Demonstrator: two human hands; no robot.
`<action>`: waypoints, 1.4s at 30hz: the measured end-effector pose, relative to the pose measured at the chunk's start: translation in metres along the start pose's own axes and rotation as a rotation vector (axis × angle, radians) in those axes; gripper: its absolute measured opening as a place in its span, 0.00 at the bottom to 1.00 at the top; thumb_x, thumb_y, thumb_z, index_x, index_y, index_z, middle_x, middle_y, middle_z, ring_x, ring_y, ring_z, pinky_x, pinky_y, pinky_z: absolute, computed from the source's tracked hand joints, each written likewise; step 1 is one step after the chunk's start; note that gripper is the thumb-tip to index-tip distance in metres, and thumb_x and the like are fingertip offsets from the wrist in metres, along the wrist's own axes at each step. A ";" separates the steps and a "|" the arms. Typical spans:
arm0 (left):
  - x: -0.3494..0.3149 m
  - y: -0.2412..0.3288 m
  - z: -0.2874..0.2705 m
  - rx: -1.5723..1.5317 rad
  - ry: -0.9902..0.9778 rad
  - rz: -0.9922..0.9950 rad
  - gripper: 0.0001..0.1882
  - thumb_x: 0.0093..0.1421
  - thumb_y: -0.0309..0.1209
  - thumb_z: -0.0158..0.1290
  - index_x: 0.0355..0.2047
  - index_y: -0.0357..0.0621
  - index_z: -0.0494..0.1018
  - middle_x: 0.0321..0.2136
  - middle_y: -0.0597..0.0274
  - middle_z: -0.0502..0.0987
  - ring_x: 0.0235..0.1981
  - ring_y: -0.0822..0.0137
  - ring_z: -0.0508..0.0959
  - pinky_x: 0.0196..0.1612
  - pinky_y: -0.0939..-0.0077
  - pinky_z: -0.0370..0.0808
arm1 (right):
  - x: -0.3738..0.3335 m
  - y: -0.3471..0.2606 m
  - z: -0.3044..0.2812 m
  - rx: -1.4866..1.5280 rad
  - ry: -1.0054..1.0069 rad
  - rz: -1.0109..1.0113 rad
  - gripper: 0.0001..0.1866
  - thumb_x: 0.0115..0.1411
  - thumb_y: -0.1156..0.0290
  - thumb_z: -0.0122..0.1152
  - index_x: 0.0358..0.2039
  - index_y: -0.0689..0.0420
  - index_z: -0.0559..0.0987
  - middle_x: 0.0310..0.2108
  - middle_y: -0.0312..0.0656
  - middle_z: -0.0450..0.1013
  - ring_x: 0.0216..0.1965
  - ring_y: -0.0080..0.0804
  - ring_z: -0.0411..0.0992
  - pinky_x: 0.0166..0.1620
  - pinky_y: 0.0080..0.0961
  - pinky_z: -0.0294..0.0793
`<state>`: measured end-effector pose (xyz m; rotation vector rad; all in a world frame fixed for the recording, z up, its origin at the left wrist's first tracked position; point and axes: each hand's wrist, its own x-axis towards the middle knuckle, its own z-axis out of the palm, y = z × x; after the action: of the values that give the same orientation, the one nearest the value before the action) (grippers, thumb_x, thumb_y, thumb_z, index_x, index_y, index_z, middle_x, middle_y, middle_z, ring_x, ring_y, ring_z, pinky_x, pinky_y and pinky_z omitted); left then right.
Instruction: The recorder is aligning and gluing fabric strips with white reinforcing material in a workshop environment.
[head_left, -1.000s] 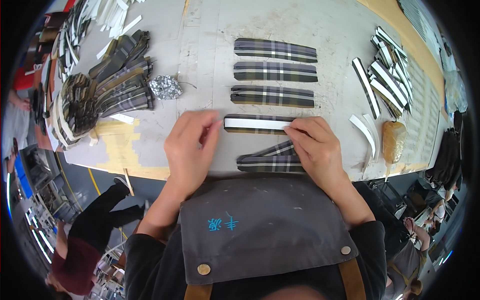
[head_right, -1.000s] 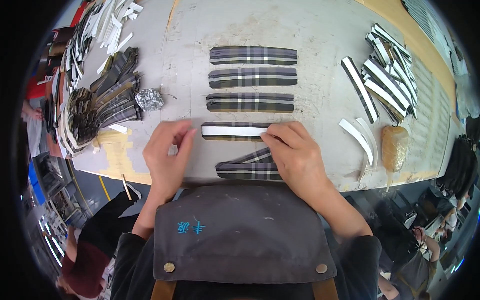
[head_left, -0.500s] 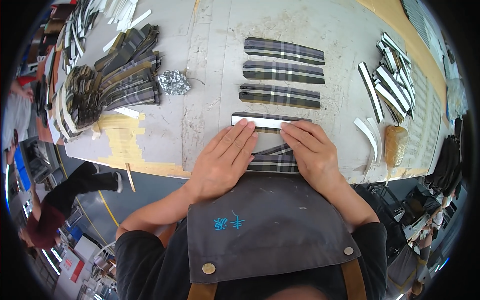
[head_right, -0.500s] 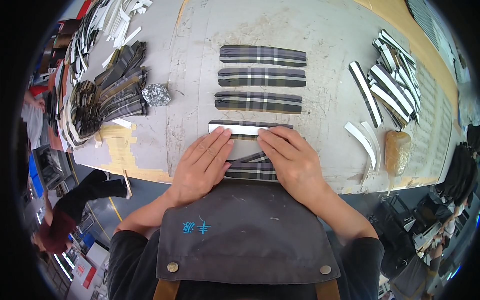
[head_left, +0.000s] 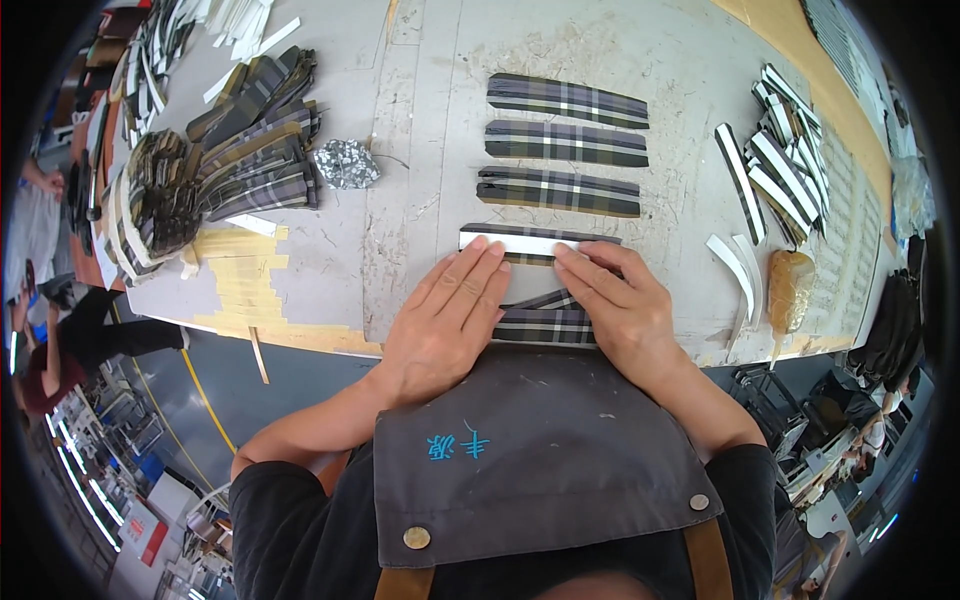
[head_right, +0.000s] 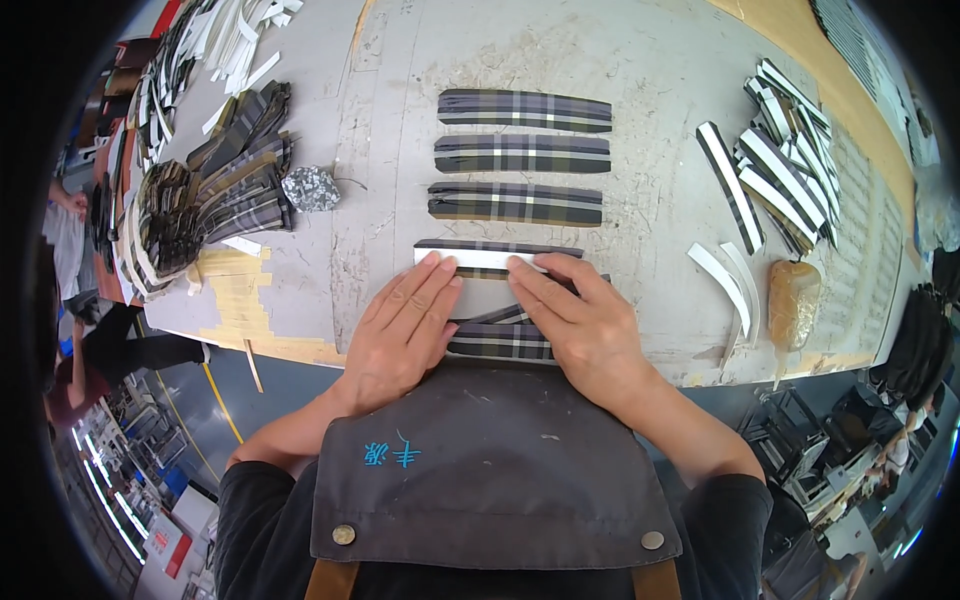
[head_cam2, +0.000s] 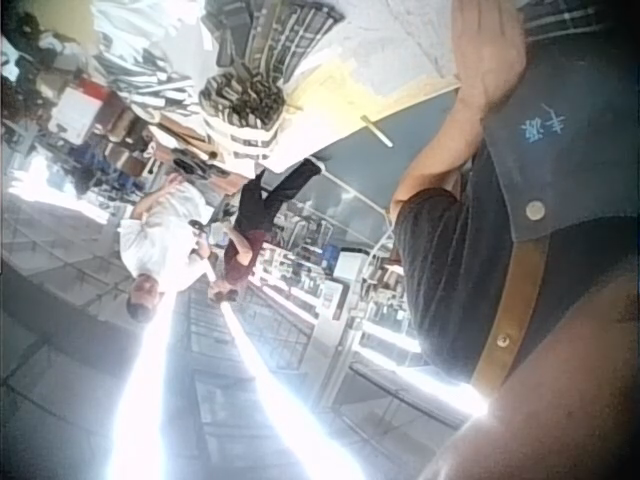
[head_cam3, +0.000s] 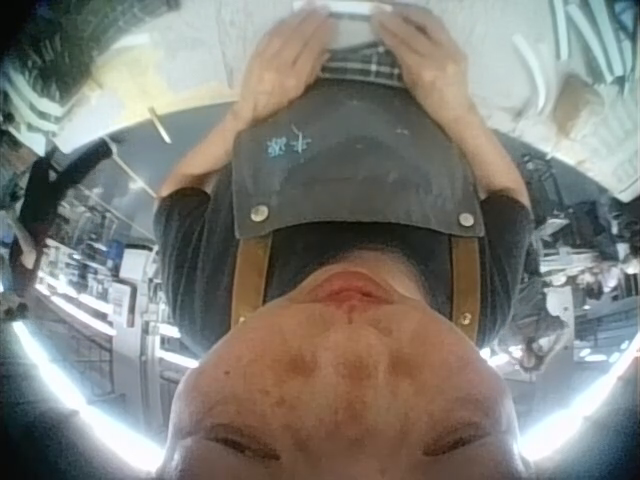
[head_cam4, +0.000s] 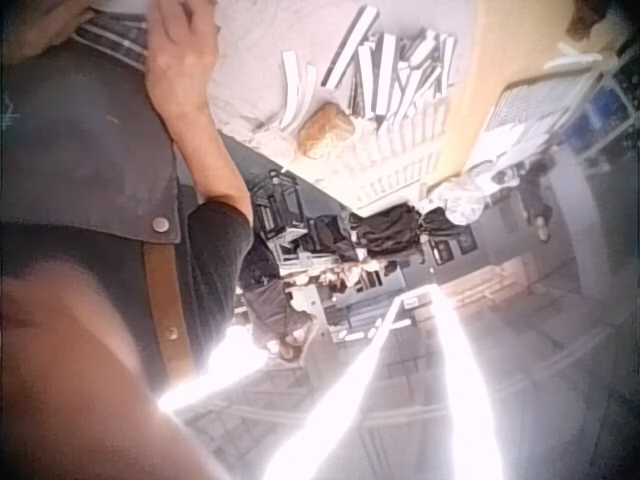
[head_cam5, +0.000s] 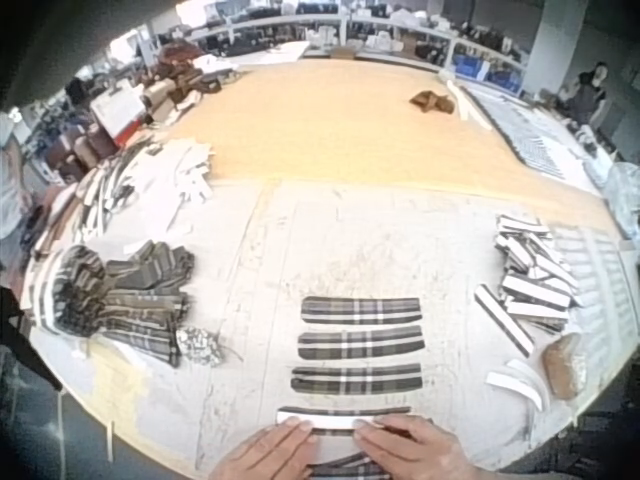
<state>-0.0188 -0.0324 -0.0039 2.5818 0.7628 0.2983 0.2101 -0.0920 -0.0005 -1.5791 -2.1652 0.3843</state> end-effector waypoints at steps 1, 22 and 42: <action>0.000 0.000 0.000 -0.003 -0.001 -0.007 0.22 0.56 0.27 0.55 0.51 0.30 0.70 0.56 0.45 0.69 0.60 0.50 0.68 0.60 0.58 0.67 | 0.000 0.000 0.000 -0.005 -0.003 -0.002 0.22 0.40 0.80 0.58 0.40 0.62 0.81 0.49 0.35 0.75 0.47 0.36 0.73 0.44 0.25 0.78; 0.014 -0.004 0.002 0.038 0.145 0.006 0.23 0.47 0.21 0.60 0.46 0.34 0.74 0.46 0.54 0.72 0.48 0.52 0.73 0.48 0.59 0.69 | -0.018 0.023 -0.024 0.218 0.254 0.342 0.14 0.45 0.85 0.67 0.35 0.59 0.82 0.35 0.40 0.76 0.37 0.37 0.72 0.39 0.28 0.74; 0.018 0.003 -0.004 0.166 0.148 -0.120 0.22 0.50 0.26 0.61 0.48 0.43 0.75 0.44 0.59 0.70 0.47 0.54 0.69 0.49 0.58 0.61 | 0.005 0.014 -0.002 0.209 0.269 0.199 0.11 0.45 0.83 0.68 0.32 0.60 0.82 0.33 0.39 0.74 0.34 0.37 0.71 0.34 0.28 0.73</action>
<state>-0.0035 -0.0234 0.0022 2.6755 1.0316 0.4085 0.2215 -0.0833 -0.0045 -1.6279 -1.7166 0.4177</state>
